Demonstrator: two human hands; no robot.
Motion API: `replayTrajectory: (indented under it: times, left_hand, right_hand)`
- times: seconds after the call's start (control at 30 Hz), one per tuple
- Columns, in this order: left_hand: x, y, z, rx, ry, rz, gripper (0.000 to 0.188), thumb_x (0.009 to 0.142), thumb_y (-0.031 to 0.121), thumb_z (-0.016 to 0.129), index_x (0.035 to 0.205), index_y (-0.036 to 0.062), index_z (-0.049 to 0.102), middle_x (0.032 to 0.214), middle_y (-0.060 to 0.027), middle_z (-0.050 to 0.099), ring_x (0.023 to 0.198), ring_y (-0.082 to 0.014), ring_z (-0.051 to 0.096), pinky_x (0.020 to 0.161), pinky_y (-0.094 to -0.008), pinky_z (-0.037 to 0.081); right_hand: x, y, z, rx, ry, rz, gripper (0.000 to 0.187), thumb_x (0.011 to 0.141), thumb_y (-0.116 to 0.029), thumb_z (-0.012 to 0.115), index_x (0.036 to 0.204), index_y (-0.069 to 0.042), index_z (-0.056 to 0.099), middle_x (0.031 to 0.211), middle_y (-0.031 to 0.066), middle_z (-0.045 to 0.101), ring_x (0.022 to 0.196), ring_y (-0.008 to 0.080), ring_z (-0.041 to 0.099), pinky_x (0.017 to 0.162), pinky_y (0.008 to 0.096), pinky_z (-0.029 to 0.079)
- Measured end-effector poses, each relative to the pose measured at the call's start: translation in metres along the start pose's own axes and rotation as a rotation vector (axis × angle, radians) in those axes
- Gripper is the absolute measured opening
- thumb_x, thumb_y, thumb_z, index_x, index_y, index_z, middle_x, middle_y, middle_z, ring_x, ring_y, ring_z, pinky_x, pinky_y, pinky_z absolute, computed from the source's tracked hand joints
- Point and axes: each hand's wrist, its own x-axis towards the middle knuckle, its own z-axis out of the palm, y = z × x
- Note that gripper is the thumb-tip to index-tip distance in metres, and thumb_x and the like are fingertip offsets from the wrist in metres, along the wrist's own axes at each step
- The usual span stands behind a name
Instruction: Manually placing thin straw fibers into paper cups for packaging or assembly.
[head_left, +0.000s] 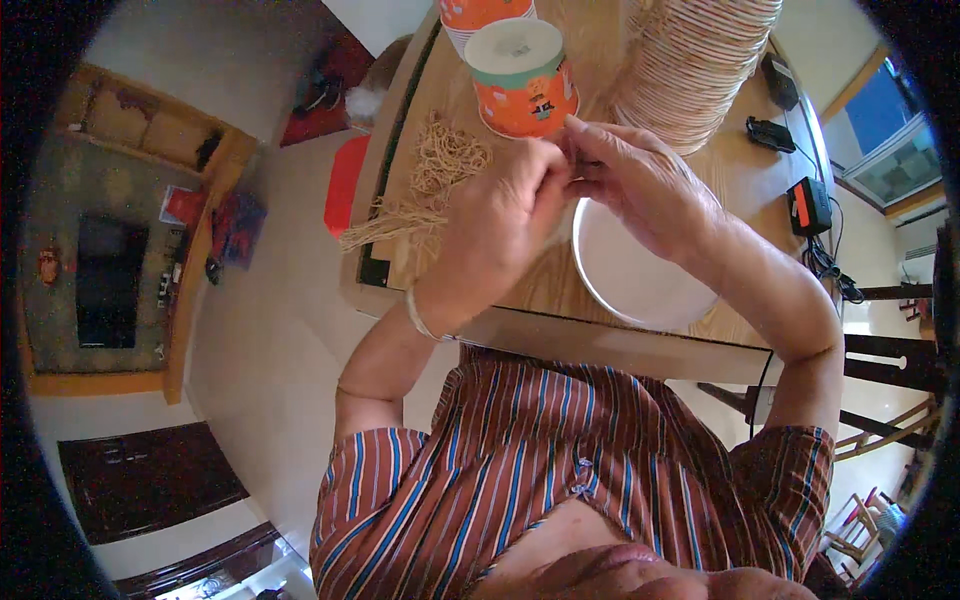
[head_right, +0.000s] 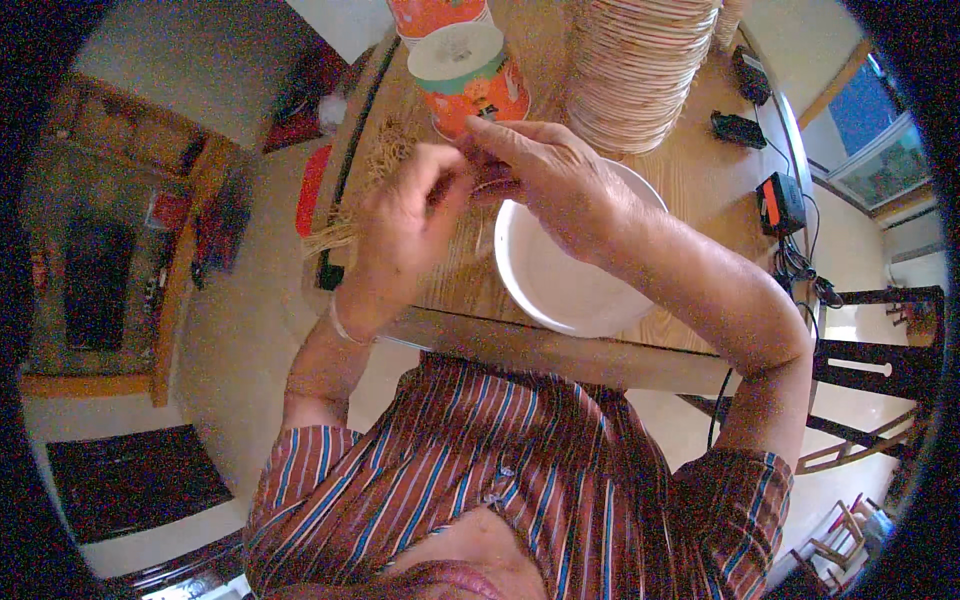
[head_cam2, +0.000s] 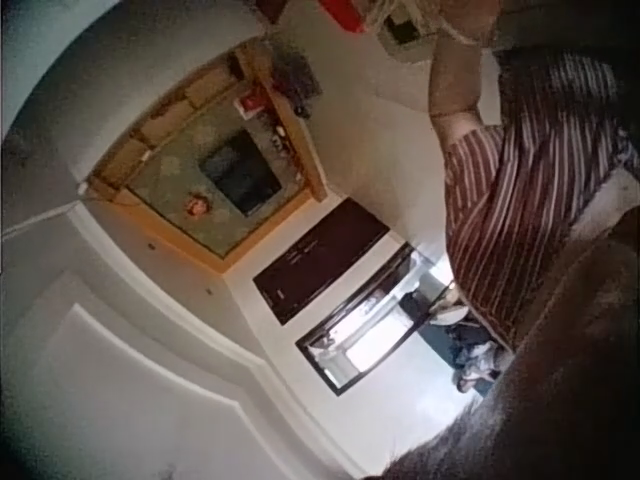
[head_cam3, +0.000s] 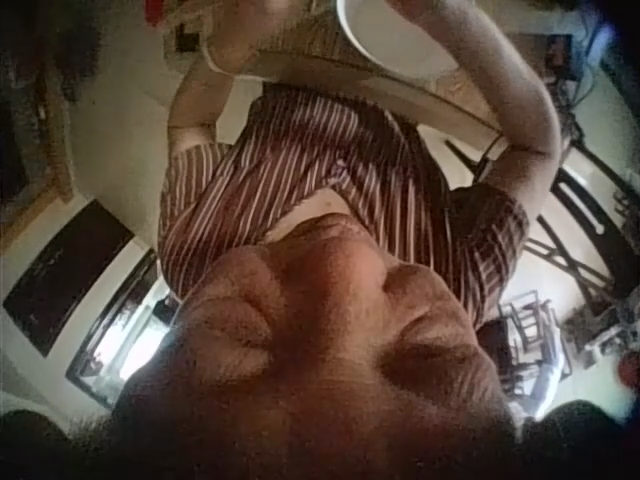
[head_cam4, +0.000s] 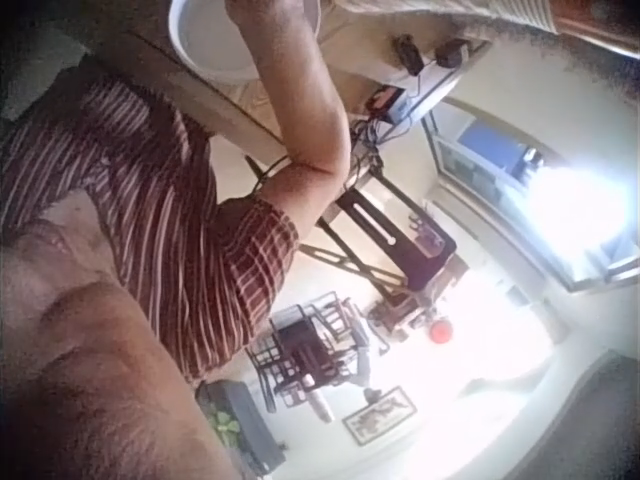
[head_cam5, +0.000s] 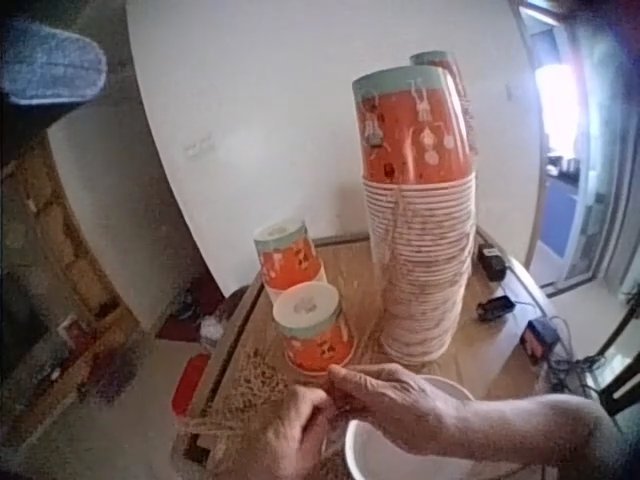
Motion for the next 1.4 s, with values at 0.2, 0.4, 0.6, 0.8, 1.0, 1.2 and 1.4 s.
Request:
replayTrajectory:
  times: [0.2,0.4,0.6,0.8,1.0,1.2,1.4]
  left_hand:
    - [-0.022,0.001,0.023,0.119,-0.02,0.09,0.016,0.087,0.006,0.064,0.101,0.0062,0.058,0.087,-0.0139,0.064,0.079,-0.0342,0.065,0.067,-0.0416,0.051]
    - [-0.032,-0.004,0.025,0.105,0.06,0.186,0.018,0.079,0.003,0.069,0.09,0.0039,0.055,0.077,-0.0112,0.059,0.065,-0.029,0.061,0.056,-0.039,0.049]
    - [-0.023,0.0,-0.002,-0.103,0.046,-0.021,0.01,0.096,0.013,0.056,0.098,0.0028,0.058,0.085,-0.0078,0.059,0.081,-0.0155,0.06,0.076,-0.0294,0.048]
    - [0.011,-0.014,-0.027,-0.294,-0.145,-0.152,0.036,0.103,0.03,0.042,0.089,0.0011,0.058,0.081,-0.0038,0.057,0.077,-0.0103,0.056,0.072,-0.0255,0.045]
    - [0.023,-0.013,-0.021,-0.36,-0.269,-0.163,0.043,0.098,0.036,0.052,0.076,-0.0002,0.059,0.059,-0.0059,0.05,0.056,-0.0119,0.048,0.054,-0.0298,0.041]
    - [0.018,-0.028,-0.015,-0.517,-0.332,-0.192,0.034,0.099,0.028,0.053,0.078,0.0015,0.056,0.061,-0.0006,0.051,0.058,-0.0082,0.05,0.055,-0.0267,0.044]
    - [0.018,-0.027,-0.016,-0.688,-0.366,-0.185,0.021,0.1,0.02,0.051,0.088,0.0031,0.054,0.074,0.001,0.055,0.07,-0.006,0.054,0.063,-0.0231,0.047]
  right_hand:
    - [-0.001,-0.004,-0.006,0.091,0.06,0.019,0.028,0.1,-0.025,0.05,0.106,-0.001,0.063,0.096,0.006,0.067,0.086,0.013,0.064,0.082,0.0261,0.052]
    - [-0.006,-0.007,0.002,0.227,0.057,0.021,0.026,0.101,-0.023,0.047,0.105,-0.001,0.062,0.084,0.0017,0.063,0.077,0.0103,0.06,0.075,0.025,0.051]
    - [-0.015,-0.01,0.006,-0.087,0.061,-0.009,0.025,0.102,-0.027,0.047,0.101,-0.008,0.062,0.063,-0.0069,0.04,0.055,0.0027,0.031,0.049,0.0189,0.025]
    - [-0.016,0.001,0.01,-0.778,0.049,-0.421,0.022,0.1,-0.017,0.051,0.098,0.001,0.062,0.076,0.0028,0.06,0.068,0.015,0.056,0.062,0.0297,0.047]
    - [-0.025,-0.01,0.016,-1.037,-0.08,-0.33,0.014,0.095,-0.008,0.053,0.098,0.003,0.06,0.087,0.0158,0.065,0.082,0.024,0.064,0.074,0.0337,0.05]
    - [-0.023,-0.008,0.007,-0.944,-0.068,-0.283,0.015,0.095,-0.017,0.054,0.093,-0.002,0.059,0.083,0.016,0.065,0.077,0.0343,0.065,0.067,0.0422,0.051]
    - [-0.029,-0.022,0.014,-0.844,0.047,-0.23,0.008,0.097,-0.011,0.055,0.097,-0.003,0.055,0.079,0.0025,0.058,0.074,0.0076,0.053,0.067,0.0245,0.044]
